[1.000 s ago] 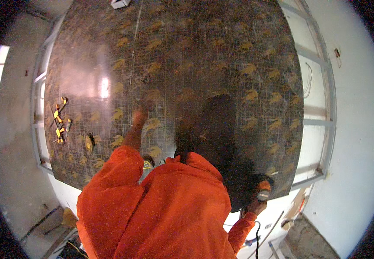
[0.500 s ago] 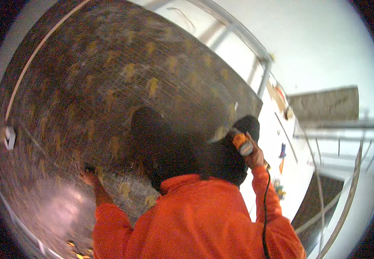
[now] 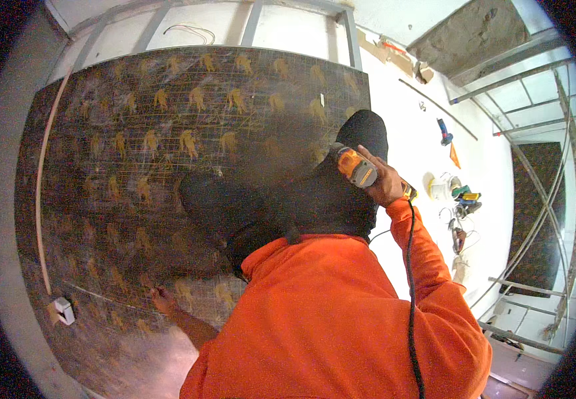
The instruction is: The person uses a cordless drill to drive screws into a ceiling panel, securing a long wooden trim strip along the edge. They repeatedly position the trim, insert screws, and fasten them while working on the ceiling surface.
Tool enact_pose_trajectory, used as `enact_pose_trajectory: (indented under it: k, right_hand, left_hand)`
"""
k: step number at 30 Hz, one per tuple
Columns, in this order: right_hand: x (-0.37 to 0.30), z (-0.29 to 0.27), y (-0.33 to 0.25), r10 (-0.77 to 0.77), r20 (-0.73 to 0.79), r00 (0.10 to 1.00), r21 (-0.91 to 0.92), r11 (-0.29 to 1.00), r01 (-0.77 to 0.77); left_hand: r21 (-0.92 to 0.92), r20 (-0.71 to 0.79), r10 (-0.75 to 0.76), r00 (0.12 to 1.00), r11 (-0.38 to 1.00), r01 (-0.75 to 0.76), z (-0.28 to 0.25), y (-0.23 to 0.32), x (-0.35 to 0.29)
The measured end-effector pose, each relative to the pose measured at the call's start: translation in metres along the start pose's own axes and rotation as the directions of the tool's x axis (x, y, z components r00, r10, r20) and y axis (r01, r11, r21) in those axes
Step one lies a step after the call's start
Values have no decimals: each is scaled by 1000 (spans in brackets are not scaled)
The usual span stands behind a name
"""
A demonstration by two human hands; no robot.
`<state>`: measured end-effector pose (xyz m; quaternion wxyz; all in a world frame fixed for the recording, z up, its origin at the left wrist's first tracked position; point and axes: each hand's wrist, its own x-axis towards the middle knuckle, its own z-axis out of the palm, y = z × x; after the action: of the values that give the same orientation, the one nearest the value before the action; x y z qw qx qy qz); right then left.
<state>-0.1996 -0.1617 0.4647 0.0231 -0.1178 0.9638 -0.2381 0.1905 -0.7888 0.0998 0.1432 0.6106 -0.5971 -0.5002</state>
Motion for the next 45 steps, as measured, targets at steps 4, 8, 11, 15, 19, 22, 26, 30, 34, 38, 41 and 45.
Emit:
enact_pose_trajectory:
  k: [4,8,11,15,19,22,26,30,34,38,41,45]
  right_hand:
    - [2,-16,9,-6,28,1000,41,999,5]
    - [2,-31,25,82,89,993,128,987,-93]
    - [-3,-31,40,107,81,991,198,973,-121]
    - [-10,-17,68,210,-7,978,241,949,-202]
    - [-23,-1,99,358,-17,934,393,861,-323]
    - [-38,5,117,427,-100,899,678,690,-253]
    - [-54,-1,133,546,-150,824,757,600,-260]
    - [-66,-18,139,476,-281,833,650,733,-200]
    - [-66,-30,142,534,-347,771,647,731,-215]
    - [-56,-34,151,681,-238,693,700,614,-364]
    - [-37,-39,175,669,-256,697,628,664,-407]
    - [13,-44,231,568,-266,779,445,789,-423]
  left_hand:
    - [-893,242,112,964,413,176,18,55,-45]
    - [-846,533,351,770,201,494,77,152,-72]
    - [-709,692,531,489,375,597,136,227,-94]
    - [-482,830,527,182,514,710,242,308,-148]
    - [-247,902,433,-4,523,816,334,351,-236]
    - [-62,963,250,-104,577,814,382,365,-309]
    - [93,983,31,-182,769,633,438,368,-390]
    - [233,972,-229,-48,944,235,492,365,-441]
    - [334,927,-315,-205,940,68,550,367,-467]
    - [429,897,-388,-212,882,198,610,364,-502]
    - [461,882,-399,-251,843,279,655,360,-527]
    - [488,852,-522,-45,759,430,716,343,-555]
